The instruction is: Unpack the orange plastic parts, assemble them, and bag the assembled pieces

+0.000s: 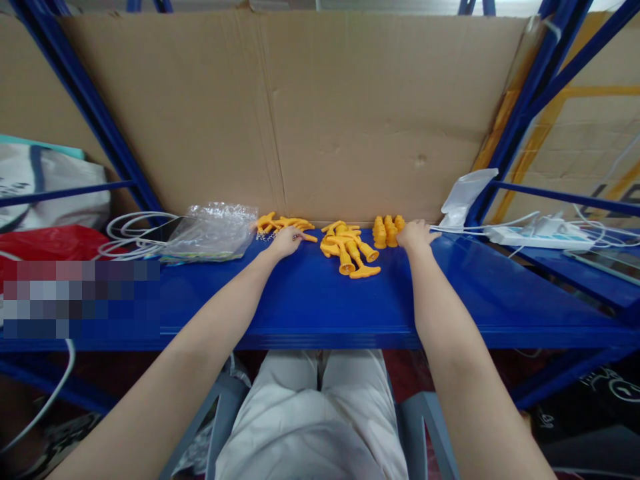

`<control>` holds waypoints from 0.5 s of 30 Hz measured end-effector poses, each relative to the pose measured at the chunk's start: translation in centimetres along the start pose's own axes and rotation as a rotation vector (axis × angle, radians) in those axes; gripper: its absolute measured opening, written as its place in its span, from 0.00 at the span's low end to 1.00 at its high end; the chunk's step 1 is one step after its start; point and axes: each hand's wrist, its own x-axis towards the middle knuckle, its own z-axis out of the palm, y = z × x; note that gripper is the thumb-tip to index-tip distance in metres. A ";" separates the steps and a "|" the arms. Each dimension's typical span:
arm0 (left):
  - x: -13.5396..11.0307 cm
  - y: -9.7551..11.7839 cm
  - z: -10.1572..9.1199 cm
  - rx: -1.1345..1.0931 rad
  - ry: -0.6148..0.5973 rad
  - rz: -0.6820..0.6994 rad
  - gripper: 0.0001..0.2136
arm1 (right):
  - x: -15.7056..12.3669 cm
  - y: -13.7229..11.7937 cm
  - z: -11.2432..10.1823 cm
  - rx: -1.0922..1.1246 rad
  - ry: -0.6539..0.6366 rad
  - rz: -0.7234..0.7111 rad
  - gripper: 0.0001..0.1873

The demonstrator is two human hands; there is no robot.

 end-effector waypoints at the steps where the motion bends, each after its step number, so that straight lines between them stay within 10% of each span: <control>1: 0.0 0.0 0.0 0.003 0.001 -0.004 0.16 | 0.1 -0.1 0.0 -0.004 0.004 0.005 0.30; 7: 0.0 0.1 0.1 0.008 -0.070 0.008 0.14 | 1.0 -0.9 0.0 -0.015 -0.035 0.080 0.33; 15: 0.2 -0.5 0.6 0.009 -0.035 0.051 0.19 | 0.2 -4.1 0.3 0.051 0.057 -0.179 0.28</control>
